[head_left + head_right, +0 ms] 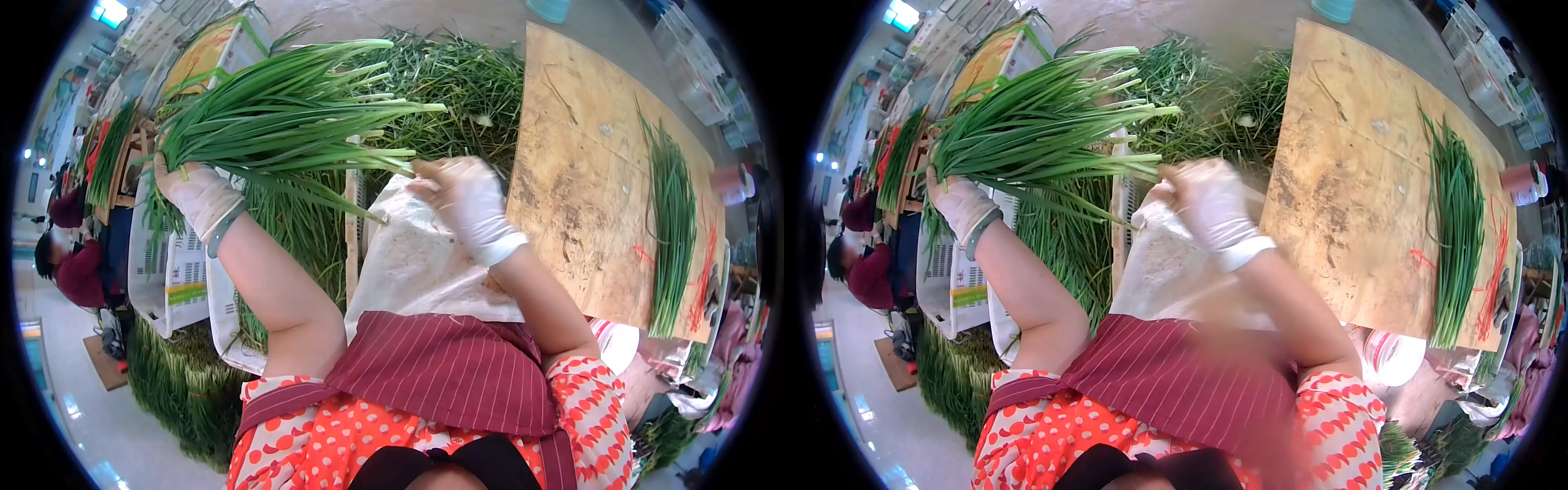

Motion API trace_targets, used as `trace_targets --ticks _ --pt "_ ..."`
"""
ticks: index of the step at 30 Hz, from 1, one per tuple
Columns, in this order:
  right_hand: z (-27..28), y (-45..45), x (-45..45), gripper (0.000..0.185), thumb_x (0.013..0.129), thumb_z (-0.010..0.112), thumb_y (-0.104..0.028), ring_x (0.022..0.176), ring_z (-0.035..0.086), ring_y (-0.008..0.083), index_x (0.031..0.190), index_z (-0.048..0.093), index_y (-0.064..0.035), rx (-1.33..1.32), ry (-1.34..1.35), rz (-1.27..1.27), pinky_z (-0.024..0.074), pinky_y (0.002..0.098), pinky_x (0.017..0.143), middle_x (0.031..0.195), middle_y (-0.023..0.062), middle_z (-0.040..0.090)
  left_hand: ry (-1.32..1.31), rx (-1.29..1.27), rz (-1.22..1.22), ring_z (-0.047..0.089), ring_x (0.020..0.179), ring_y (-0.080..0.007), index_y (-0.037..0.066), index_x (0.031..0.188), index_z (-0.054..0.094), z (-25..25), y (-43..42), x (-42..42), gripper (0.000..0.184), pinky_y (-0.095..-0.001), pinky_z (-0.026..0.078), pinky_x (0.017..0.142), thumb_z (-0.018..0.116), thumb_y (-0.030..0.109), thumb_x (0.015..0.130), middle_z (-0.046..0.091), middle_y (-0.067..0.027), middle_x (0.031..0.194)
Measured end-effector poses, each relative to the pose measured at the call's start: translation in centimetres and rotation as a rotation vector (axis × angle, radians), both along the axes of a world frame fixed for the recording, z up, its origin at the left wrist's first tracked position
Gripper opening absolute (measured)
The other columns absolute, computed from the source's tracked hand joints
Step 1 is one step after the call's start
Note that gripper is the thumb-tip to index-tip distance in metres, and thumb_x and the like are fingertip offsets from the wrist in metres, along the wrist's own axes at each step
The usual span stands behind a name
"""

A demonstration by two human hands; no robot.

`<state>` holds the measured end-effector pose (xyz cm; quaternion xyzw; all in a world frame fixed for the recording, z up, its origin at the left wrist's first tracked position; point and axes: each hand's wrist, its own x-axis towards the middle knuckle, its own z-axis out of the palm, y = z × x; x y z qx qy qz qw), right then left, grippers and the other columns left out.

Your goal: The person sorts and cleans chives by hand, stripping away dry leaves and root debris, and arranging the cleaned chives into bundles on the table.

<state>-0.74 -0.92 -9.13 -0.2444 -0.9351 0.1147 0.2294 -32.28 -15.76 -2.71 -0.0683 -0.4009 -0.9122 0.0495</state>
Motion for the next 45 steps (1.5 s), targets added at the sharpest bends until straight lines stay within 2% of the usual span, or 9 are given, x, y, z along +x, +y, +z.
trace_targets --ticks 14,17,19,25,35,37,39,41,45 --pt "0.4 -1.4 -2.1 0.01 0.076 0.067 -0.017 0.068 0.059 0.0258 0.079 0.062 -0.0096 -0.09 0.389 0.063 0.0453 0.0349 0.064 0.072 0.0064 0.062 -0.05 -0.078 0.047 0.057 0.102 -0.0309 -0.001 0.109 0.056 0.0 0.0 1.0 0.036 -0.0449 0.045 0.092 0.035 0.022 0.09 0.06 -0.018 0.109" --pt "-0.1 -1.5 -2.4 0.009 0.082 0.065 -0.016 0.062 0.058 0.0217 0.083 0.063 -0.0065 -0.455 0.47 0.055 0.0441 0.0305 0.057 0.071 0.005 0.063 -0.113 0.075 -0.08 0.057 0.101 -0.0311 -0.001 0.109 0.056 -0.4 -0.3 0.3 0.036 -0.0454 0.045 0.092 0.035 0.021 0.09 0.06 -0.0178 0.108" --pt "-0.6 -1.8 -2.9 0.016 0.088 0.061 -0.019 0.061 0.058 0.0159 0.085 0.063 -0.0033 -1.167 0.665 0.004 0.0442 0.0271 0.058 0.071 0.0045 0.064 -0.161 0.136 -0.076 0.057 0.101 -0.0316 -0.001 0.109 0.056 0.2 0.1 1.2 0.036 -0.0461 0.045 0.092 0.036 0.021 0.09 0.06 -0.018 0.107" --pt "0.1 -1.1 -2.4 0.023 0.091 0.056 -0.023 0.059 0.053 0.0092 0.088 0.064 -0.0016 -1.737 0.67 0.001 0.0428 0.02 0.057 0.07 0.0035 0.062 -0.194 0.13 -0.104 0.056 0.103 -0.0325 -0.002 0.11 0.055 0.4 0.1 0.8 0.036 -0.0465 0.044 0.093 0.034 0.02 0.091 0.059 -0.0193 0.109" --pt "1.8 3.6 1.0 0.017 0.087 0.061 -0.02 0.068 0.058 0.0127 0.095 0.063 -0.0046 -1.252 0.926 -0.248 0.0475 0.0267 0.072 0.084 0.0064 0.067 -0.008 0.057 -0.118 0.058 0.095 -0.0232 -0.005 0.116 0.051 0.0 -0.5 2.7 0.027 -0.0338 0.049 0.085 0.04 0.005 0.093 0.058 -0.015 0.112" --pt "3.6 2.7 -0.3 0.027 0.083 0.067 -0.02 0.077 0.06 0.0161 0.106 0.062 -0.0063 -0.921 0.909 0.063 0.0475 0.0294 0.078 0.086 0.0043 0.067 0.104 -0.073 -0.07 0.058 0.097 -0.0233 -0.005 0.115 0.051 -0.2 -0.1 2.6 0.028 -0.0343 0.049 0.085 0.038 0.005 0.094 0.057 -0.0159 0.112" --pt "3.8 3.2 -0.3 0.035 0.079 0.07 -0.018 0.087 0.06 0.0174 0.111 0.063 -0.007 -0.471 0.422 0.23 0.0474 0.0285 0.08 0.087 0.005 0.068 -0.007 -0.001 -0.068 0.058 0.098 -0.0242 -0.005 0.115 0.051 1.2 0.9 3.6 0.029 -0.0355 0.049 0.087 0.037 0.009 0.094 0.057 -0.0163 0.113" --pt "3.1 2.3 -0.9 0.029 0.08 0.07 -0.018 0.083 0.06 0.014 0.105 0.065 -0.0039 -1.019 0.338 0.139 0.0473 0.0267 0.076 0.086 0.0067 0.068 -0.117 0.068 -0.061 0.057 0.099 -0.025 -0.005 0.115 0.051 1.7 0.9 3.9 0.031 -0.0367 0.048 0.088 0.036 0.012 0.095 0.057 -0.0167 0.113" --pt "2.0 0.7 -1.3 0.025 0.081 0.069 -0.016 0.078 0.059 0.0114 0.103 0.066 -0.0034 -1.289 0.532 0.159 0.0475 0.0254 0.072 0.086 0.0072 0.067 -0.091 0.116 -0.29 0.052 0.108 -0.0307 -0.001 0.117 0.051 1.0 0.0 3.3 0.04 -0.0445 0.041 0.095 0.032 0.027 0.095 0.055 -0.0179 0.118"
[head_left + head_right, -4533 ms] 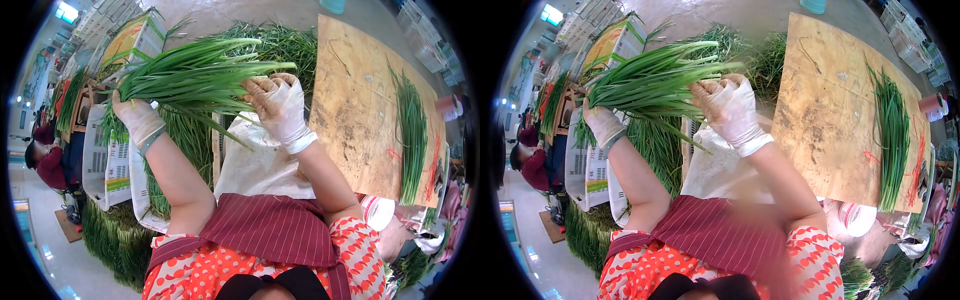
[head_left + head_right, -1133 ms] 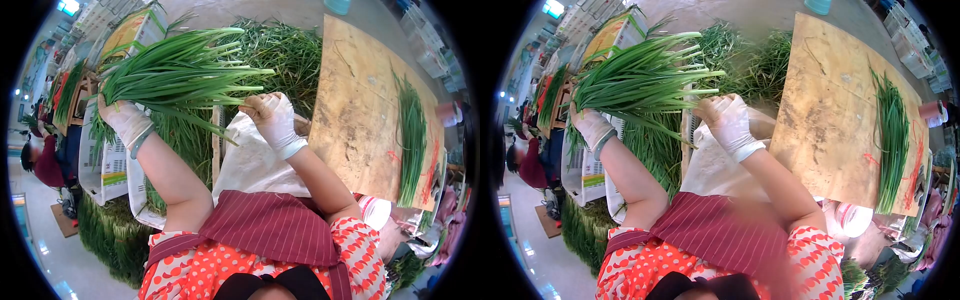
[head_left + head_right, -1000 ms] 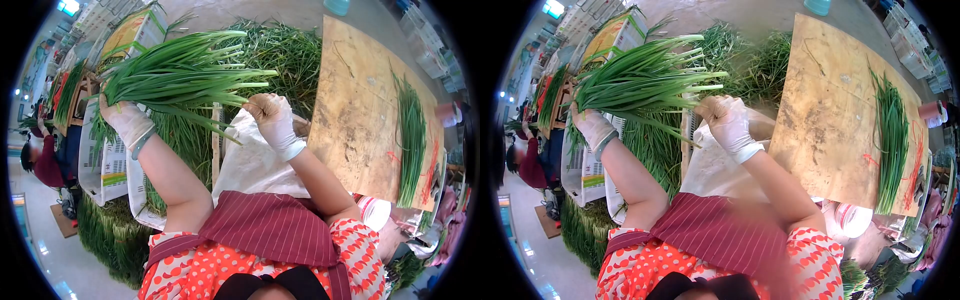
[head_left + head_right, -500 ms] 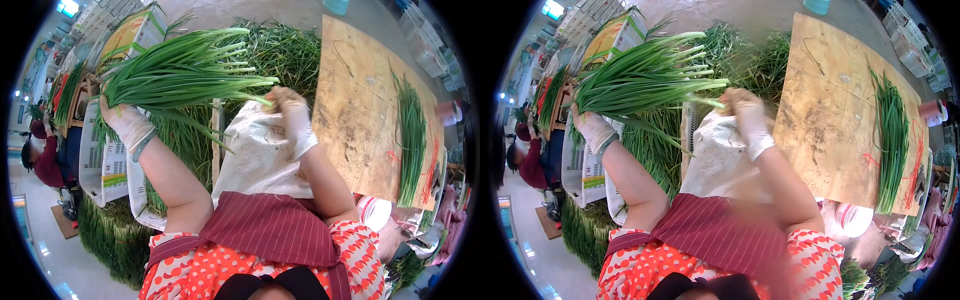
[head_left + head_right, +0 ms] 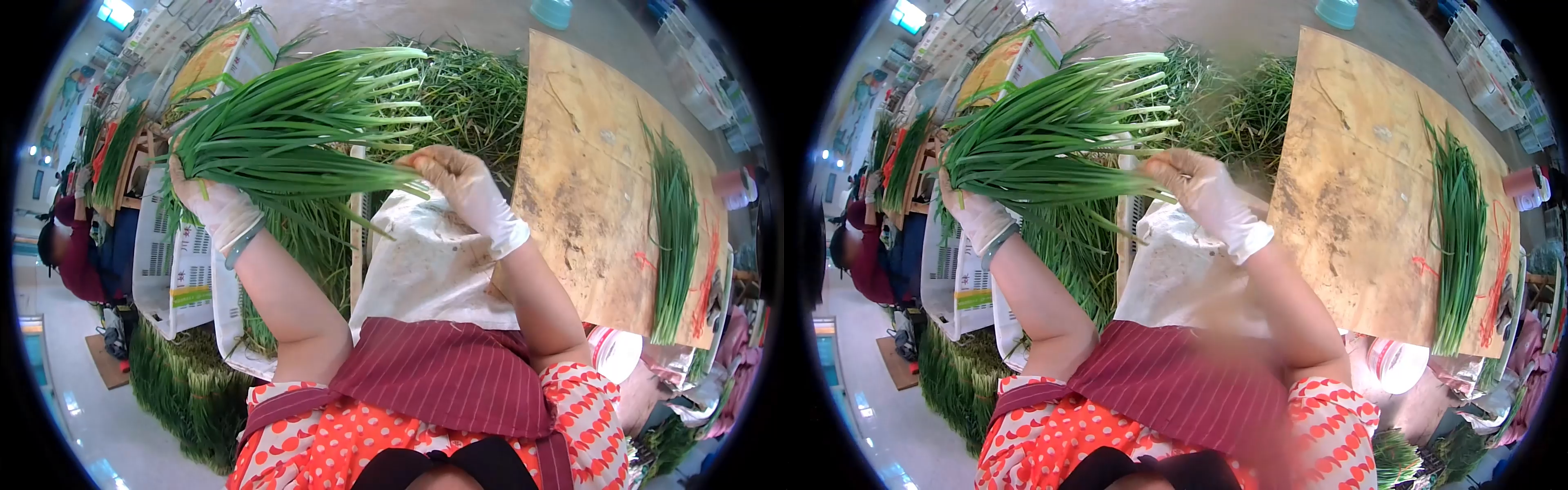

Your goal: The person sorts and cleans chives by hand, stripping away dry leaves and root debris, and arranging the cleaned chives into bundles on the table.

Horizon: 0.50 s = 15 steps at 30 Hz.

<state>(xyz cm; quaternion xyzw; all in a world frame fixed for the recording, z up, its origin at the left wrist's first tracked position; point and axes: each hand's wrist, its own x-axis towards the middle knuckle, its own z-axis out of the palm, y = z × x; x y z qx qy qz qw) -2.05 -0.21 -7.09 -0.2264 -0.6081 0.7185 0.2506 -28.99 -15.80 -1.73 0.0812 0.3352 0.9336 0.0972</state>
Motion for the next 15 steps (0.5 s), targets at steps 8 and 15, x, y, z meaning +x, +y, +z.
trace_targets --ticks 8,15 --pt "0.9 -0.2 1.0 0.022 0.088 0.062 -0.018 0.075 0.06 0.0116 0.096 0.064 0.0013 -0.088 0.033 -0.002 0.0462 0.0256 0.077 0.081 0.0072 0.067 0.087 -0.027 0.062 0.05 0.111 -0.0327 0.001 0.115 0.051 0.2 0.2 0.3 0.043 -0.0469 0.039 0.096 0.029 0.031 0.096 0.053 -0.0187 0.12" --pt "1.1 4.9 1.9 0.026 0.088 0.061 -0.027 0.079 0.059 0.014 0.09 0.064 -0.001 -0.047 -0.272 -0.284 0.0458 0.0271 0.079 0.085 0.0086 0.067 0.112 0.111 -0.227 0.054 0.107 -0.0314 0.001 0.12 0.051 0.0 -1.7 -0.9 0.043 -0.0466 0.042 0.095 0.037 0.031 0.094 0.055 -0.0179 0.12"
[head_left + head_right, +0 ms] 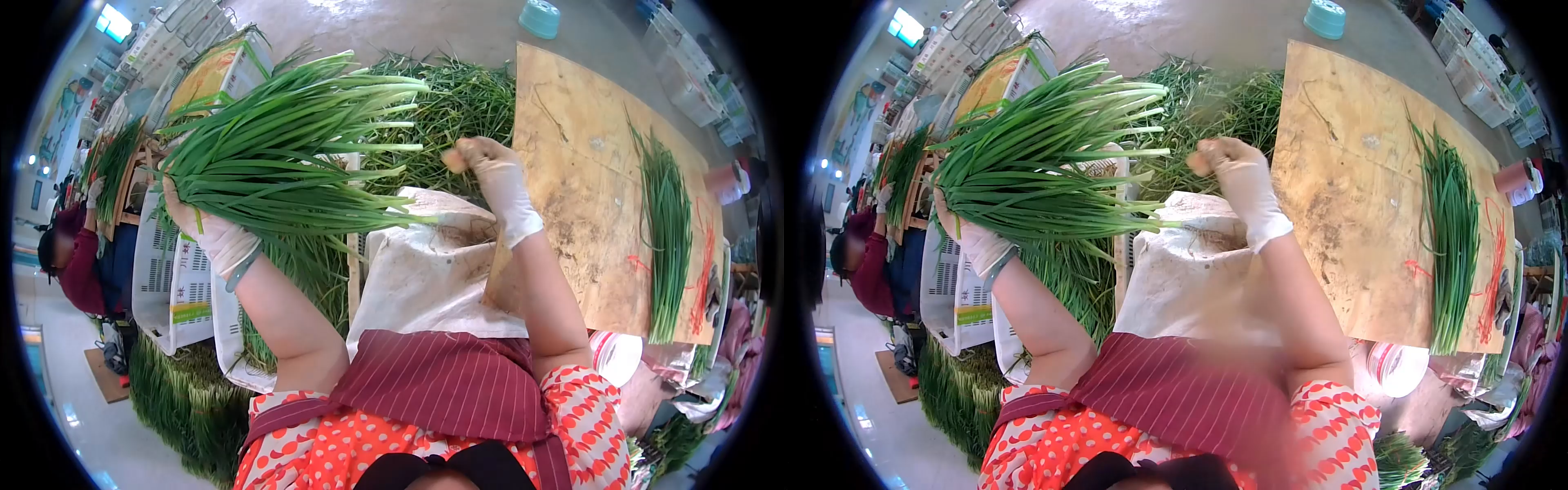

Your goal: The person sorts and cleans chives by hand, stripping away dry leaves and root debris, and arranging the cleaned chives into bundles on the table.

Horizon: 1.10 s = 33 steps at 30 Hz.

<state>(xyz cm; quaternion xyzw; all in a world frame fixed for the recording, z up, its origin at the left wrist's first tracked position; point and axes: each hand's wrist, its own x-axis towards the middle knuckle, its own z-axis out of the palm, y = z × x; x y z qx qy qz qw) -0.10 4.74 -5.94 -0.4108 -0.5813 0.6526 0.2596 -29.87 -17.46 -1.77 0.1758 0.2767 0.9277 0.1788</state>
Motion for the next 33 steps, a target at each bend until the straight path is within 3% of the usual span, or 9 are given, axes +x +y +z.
trace_targets --ticks 6,9,13,18,20,23,27,30,33 --pt "-2.2 -0.3 -3.6 0.072 0.081 0.07 -0.019 0.101 0.056 0.0243 0.139 0.03 -0.0023 0.44 0.105 0.134 0.0447 0.0299 0.089 0.135 0.0167 0.041 0.071 0.067 -0.151 0.052 0.108 -0.0306 0.002 0.119 0.051 1.7 0.2 2.7 0.043 -0.0463 0.041 0.095 0.034 0.033 0.094 0.054 -0.0163 0.121" --pt "-2.3 -0.4 -3.1 0.058 0.085 0.065 -0.019 0.1 0.056 0.0169 0.134 0.039 -0.0017 -0.22 0.152 0.45 0.0468 0.0264 0.083 0.114 0.0166 0.058 0.076 0.142 -0.22 0.052 0.11 -0.0279 0.004 0.12 0.05 2.3 -0.3 2.7 0.043 -0.0441 0.04 0.095 0.037 0.035 0.093 0.053 -0.0129 0.123" --pt "-2.7 0.3 -1.8 0.044 0.089 0.06 -0.022 0.102 0.054 0.0146 0.128 0.049 -0.0039 -0.271 0.156 0.29 0.0445 0.0272 0.087 0.108 0.0123 0.062 0.135 0.088 -0.035 0.05 0.112 -0.0263 0.006 0.123 0.048 3.6 -0.5 3.5 0.043 -0.0431 0.039 0.097 0.039 0.034 0.093 0.053 -0.0098 0.124" --pt "-2.3 -2.9 -2.7 0.04 0.09 0.058 -0.022 0.102 0.055 0.0123 0.124 0.053 -0.0017 -0.162 0.258 0.52 0.0445 0.0287 0.09 0.109 0.0047 0.062 0.1 -0.017 0.237 0.042 0.122 -0.0241 0.008 0.133 0.041 4.5 0.2 4.9 0.046 -0.0424 0.03 0.105 0.042 0.032 0.094 0.045 -0.0079 0.133" --pt "-1.7 -3.9 -3.2 0.04 0.09 0.058 -0.018 0.105 0.055 0.012 0.125 0.051 -0.0013 -0.256 0.36 0.639 0.0443 0.027 0.092 0.115 0.0065 0.061 0.141 0.277 -0.289 0.046 0.119 -0.0266 0.008 0.128 0.045 2.9 -1.6 1.6 0.045 -0.0455 0.035 0.103 0.042 0.035 0.093 0.049 -0.0104 0.128" --pt "-1.6 -4.4 -3.9 0.042 0.088 0.061 -0.025 0.103 0.054 0.013 0.122 0.055 -0.0026 -0.289 0.289 0.78 0.0422 0.0263 0.092 0.115 0.0062 0.061 0.157 0.374 -0.439 0.044 0.121 -0.0261 0.008 0.13 0.044 2.4 -2.1 0.8 0.044 -0.0459 0.033 0.104 0.043 0.033 0.093 0.047 -0.0103 0.131" --pt "-0.9 -4.9 -3.5 0.036 0.086 0.063 -0.018 0.093 0.058 0.0121 0.116 0.057 0.0035 -0.225 0.215 0.756 0.0467 0.0251 0.084 0.103 0.0088 0.065 0.178 0.369 -0.39 0.042 0.123 -0.0252 0.008 0.129 0.044 3.0 -1.8 2.4 0.043 -0.046 0.03 0.106 0.044 0.031 0.093 0.045 -0.0099 0.133" --pt "-0.6 -5.1 -3.4 0.026 0.086 0.063 -0.013 0.087 0.062 0.0136 0.105 0.061 0.0048 -0.284 0.274 0.65 0.0498 0.0251 0.079 0.096 0.0106 0.067 0.154 0.146 0.032 0.04 0.125 -0.0244 0.009 0.13 0.044 3.3 -1.6 2.7 0.043 -0.0459 0.029 0.107 0.043 0.03 0.093 0.045 -0.0092 0.133" --pt "-0.2 -4.8 -2.8 0.02 0.085 0.063 -0.011 0.084 0.063 0.0148 0.098 0.063 0.0042 -0.363 0.311 0.599 0.0519 0.0258 0.076 0.093 0.0119 0.067 0.228 0.399 -0.468 0.039 0.126 -0.0242 0.009 0.13 0.043 3.7 -2.1 2.5 0.043 -0.0461 0.027 0.107 0.043 0.03 0.093 0.044 -0.0087 0.134"
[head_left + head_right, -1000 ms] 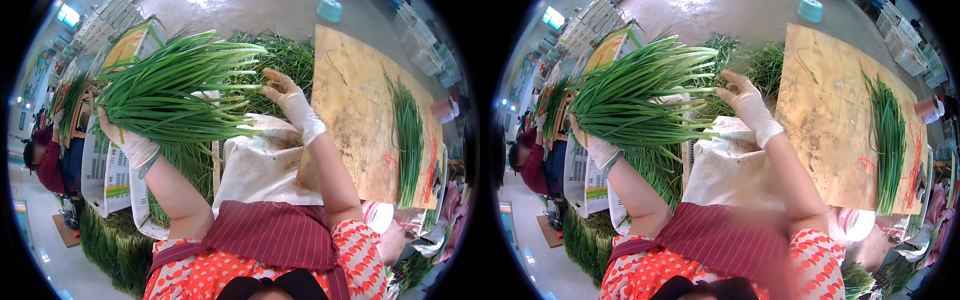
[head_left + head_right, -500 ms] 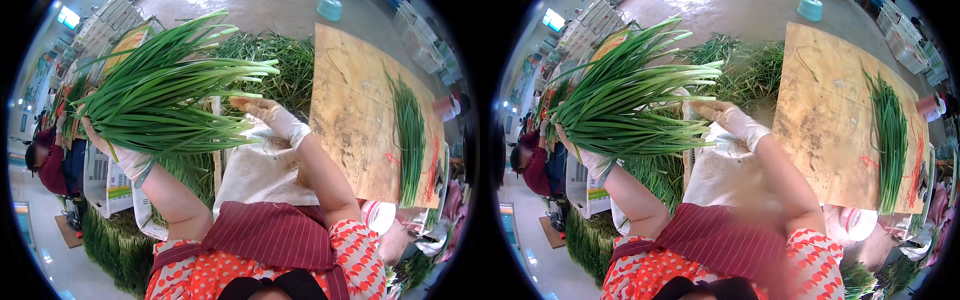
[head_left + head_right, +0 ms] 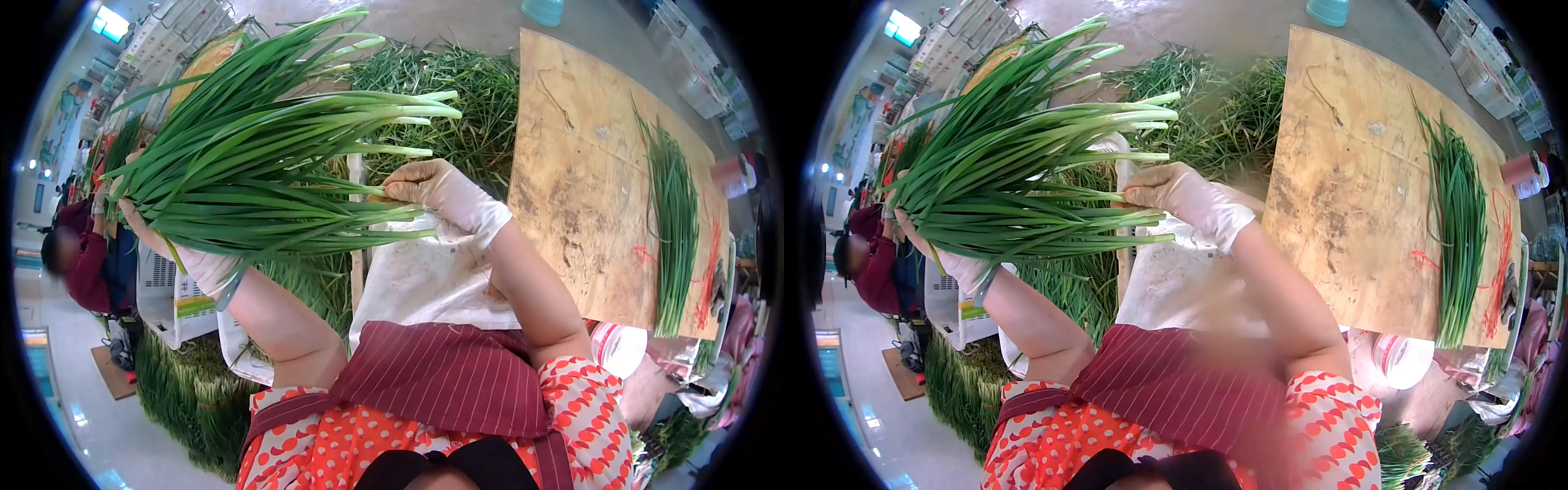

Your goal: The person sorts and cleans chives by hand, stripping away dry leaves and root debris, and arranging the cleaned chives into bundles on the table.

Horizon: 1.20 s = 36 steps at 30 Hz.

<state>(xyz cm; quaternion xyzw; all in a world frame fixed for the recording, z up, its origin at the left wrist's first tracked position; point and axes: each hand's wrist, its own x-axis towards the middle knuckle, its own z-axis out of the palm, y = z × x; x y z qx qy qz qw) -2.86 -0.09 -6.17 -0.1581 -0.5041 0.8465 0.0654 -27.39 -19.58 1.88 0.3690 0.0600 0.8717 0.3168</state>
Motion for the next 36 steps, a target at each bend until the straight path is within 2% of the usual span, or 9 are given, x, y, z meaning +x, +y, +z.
trace_targets --ticks 3,5,18,23,28,30,33,34,36 --pt "-0.5 0.1 0.1 0.019 0.086 0.062 -0.011 0.081 0.064 0.0152 0.097 0.063 0.0043 -0.134 -0.002 -0.014 0.052 0.0255 0.074 0.091 0.0127 0.067 -0.142 -0.274 0.718 0.04 0.124 -0.0228 0.009 0.127 0.046 1.4 1.0 2.2 0.04 -0.0455 0.027 0.107 0.045 0.027 0.092 0.045 -0.0069 0.13" --pt "-0.5 0.3 0.0 0.025 0.085 0.065 -0.015 0.083 0.064 0.0164 0.099 0.062 0.0056 0.001 -0.024 -0.064 0.0506 0.0264 0.076 0.09 0.0148 0.068 -0.044 0.07 -0.107 0.039 0.121 -0.0211 0.01 0.123 0.049 0.8 0.1 0.9 0.035 -0.0441 0.026 0.107 0.049 0.024 0.09 0.045 -0.005 0.126" --pt "1.7 0.5 2.3 0.017 0.083 0.064 -0.005 0.083 0.064 0.0241 0.095 0.062 0.0067 -0.453 0.156 -0.052 0.0549 0.042 0.082 0.096 0.0158 0.064 -0.114 0.065 -0.062 0.04 0.118 -0.021 0.011 0.115 0.055 0.7 0.6 0.7 0.029 -0.0441 0.028 0.105 0.053 0.021 0.088 0.046 -0.0045 0.12" --pt "0.3 1.8 3.0 0.013 0.083 0.063 -0.004 0.086 0.062 0.0184 0.095 0.064 0.0005 0.252 0.055 -0.243 0.0503 0.0319 0.082 0.094 0.0105 0.065 -0.03 -0.117 0.292 0.042 0.12 -0.0233 0.011 0.116 0.055 0.3 -0.1 0.2 0.029 -0.0447 0.032 0.104 0.051 0.023 0.089 0.049 -0.0078 0.124" --pt "-1.7 7.2 6.6 0.009 0.084 0.062 -0.006 0.084 0.06 0.013 0.092 0.064 -0.0022 0.247 0.111 -0.701 0.0455 0.0263 0.083 0.095 0.0073 0.066 0.055 0.053 0.076 0.042 0.123 -0.025 0.007 0.126 0.048 0.4 -2.6 -1.4 0.039 -0.0434 0.031 0.107 0.044 0.025 0.092 0.047 -0.0093 0.132" --pt "-1.6 9.5 8.3 0.02 0.084 0.061 -0.007 0.102 0.058 0.0173 0.104 0.063 -0.0034 0.294 0.031 -0.803 0.0417 0.0291 0.092 0.11 0.013 0.062 -0.105 -0.288 0.927 0.044 0.121 -0.0249 0.004 0.126 0.047 1.2 -2.4 -0.8 0.041 -0.0428 0.031 0.107 0.042 0.024 0.09 0.049 -0.0112 0.129" --pt "-3.5 12.1 10.6 0.037 0.087 0.056 -0.017 0.129 0.036 0.0321 0.124 0.054 -0.0108 1.33 -0.487 -0.749 0.0297 0.0402 0.105 0.138 0.0212 0.038 0.086 -0.007 0.069 0.046 0.12 -0.0254 0.001 0.124 0.048 0.3 -5.2 -3.5 0.043 -0.0427 0.031 0.107 0.038 0.024 0.089 0.049 -0.0132 0.129" --pt "-4.1 13.2 12.0 0.037 0.087 0.056 -0.017 0.129 0.036 0.0321 0.124 0.054 -0.0108 1.339 -0.498 -0.759 0.0297 0.0402 0.105 0.138 0.0212 0.038 -0.133 -0.264 0.712 0.054 0.111 -0.0232 0.001 0.117 0.054 0.7 -5.0 -2.5 0.036 -0.0405 0.036 0.103 0.045 0.019 0.087 0.057 -0.0115 0.119" --pt "-5.3 14.6 15.0 0.043 0.087 0.054 -0.023 0.129 0.035 0.0348 0.128 0.05 -0.0127 1.626 -0.696 -1.086 0.0285 0.0437 0.105 0.139 0.0207 0.037 -0.168 -0.341 0.81 0.055 0.109 -0.0252 0.001 0.115 0.056 0.3 -5.7 -2.5 0.036 -0.0411 0.038 0.101 0.045 0.021 0.087 0.057 -0.0121 0.12"
